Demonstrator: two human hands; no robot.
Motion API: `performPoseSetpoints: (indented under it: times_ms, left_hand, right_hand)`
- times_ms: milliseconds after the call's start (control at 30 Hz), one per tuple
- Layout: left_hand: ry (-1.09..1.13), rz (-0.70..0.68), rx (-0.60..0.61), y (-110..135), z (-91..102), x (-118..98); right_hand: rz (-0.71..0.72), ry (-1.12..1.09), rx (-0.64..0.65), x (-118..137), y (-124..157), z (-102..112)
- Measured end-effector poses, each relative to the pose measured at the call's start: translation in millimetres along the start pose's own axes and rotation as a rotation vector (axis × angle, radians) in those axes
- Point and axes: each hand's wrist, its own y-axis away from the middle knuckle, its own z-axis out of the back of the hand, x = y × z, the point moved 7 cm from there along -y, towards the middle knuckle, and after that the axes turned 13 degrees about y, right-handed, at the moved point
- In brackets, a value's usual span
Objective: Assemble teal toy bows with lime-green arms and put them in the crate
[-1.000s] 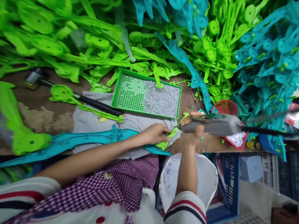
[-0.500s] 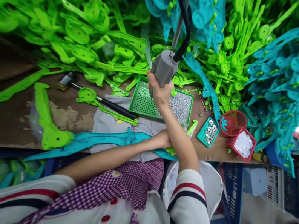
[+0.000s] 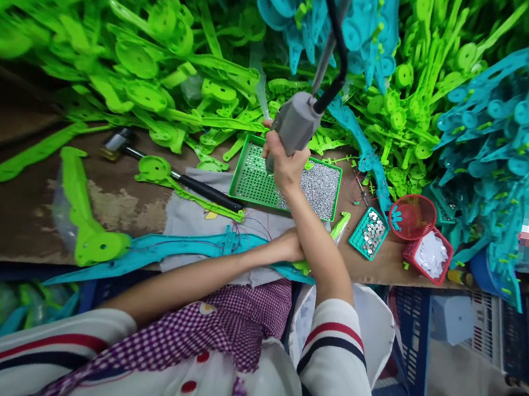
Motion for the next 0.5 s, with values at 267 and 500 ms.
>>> performPoseSetpoints:
  times_ms: [267,500]
  left_hand:
    - [-0.175,0.130,0.026,-14.2,13.8,-11.0]
    - [-0.228,0.185,0.034,-12.9,14.6,-10.6]
  right_hand:
    - [0.051,-0.007,-0.208,86.1,42.5,107.1]
    - [-0.011,0.055,-0.324,80.6,161.0,180.6]
